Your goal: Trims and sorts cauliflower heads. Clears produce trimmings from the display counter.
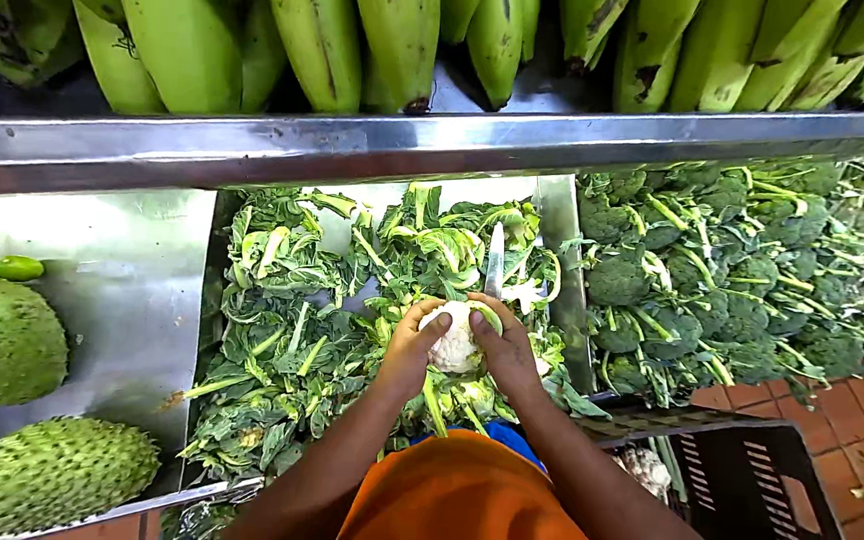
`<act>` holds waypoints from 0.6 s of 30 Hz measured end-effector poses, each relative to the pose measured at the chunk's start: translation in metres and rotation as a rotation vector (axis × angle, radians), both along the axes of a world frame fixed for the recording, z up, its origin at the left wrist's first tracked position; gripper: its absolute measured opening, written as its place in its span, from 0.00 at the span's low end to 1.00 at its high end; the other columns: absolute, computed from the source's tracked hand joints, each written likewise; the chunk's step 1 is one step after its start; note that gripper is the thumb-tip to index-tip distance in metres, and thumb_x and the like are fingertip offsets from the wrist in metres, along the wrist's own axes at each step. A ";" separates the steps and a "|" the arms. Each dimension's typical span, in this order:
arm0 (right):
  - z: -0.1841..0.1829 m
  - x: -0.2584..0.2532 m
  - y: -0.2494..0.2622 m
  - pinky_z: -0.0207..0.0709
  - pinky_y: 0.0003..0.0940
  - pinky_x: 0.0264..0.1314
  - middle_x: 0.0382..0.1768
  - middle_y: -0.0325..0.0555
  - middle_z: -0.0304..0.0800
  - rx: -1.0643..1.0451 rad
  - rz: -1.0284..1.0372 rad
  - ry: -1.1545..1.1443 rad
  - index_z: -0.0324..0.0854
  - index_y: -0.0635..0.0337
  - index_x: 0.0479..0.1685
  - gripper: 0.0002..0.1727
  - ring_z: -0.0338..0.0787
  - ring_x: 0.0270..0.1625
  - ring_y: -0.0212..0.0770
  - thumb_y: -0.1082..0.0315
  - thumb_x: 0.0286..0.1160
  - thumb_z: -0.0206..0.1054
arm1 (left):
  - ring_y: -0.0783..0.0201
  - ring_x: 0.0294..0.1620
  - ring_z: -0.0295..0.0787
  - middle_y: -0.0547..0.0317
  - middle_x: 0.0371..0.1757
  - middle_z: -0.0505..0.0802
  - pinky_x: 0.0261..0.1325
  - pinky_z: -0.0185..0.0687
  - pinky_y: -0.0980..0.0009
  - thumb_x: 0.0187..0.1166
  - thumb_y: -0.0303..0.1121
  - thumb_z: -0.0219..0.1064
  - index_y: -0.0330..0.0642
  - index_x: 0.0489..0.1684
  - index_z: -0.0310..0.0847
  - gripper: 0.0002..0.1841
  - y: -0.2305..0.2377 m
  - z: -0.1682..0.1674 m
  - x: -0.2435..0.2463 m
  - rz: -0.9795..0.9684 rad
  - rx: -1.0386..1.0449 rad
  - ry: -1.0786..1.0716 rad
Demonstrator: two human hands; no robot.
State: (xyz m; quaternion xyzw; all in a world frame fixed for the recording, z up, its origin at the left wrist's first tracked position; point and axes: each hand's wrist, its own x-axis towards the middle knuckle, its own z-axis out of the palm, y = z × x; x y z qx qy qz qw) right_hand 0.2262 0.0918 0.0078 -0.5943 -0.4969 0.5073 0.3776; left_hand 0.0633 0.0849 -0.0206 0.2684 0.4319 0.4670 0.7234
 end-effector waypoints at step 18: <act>-0.006 0.031 0.047 0.77 0.65 0.71 0.80 0.59 0.73 -0.079 0.236 -0.314 0.43 0.51 0.97 0.55 0.82 0.74 0.58 0.34 0.75 0.65 | 0.54 0.63 0.90 0.50 0.67 0.90 0.62 0.89 0.55 0.57 0.72 0.75 0.55 0.66 0.85 0.40 -0.023 0.000 -0.048 -0.197 0.147 -0.477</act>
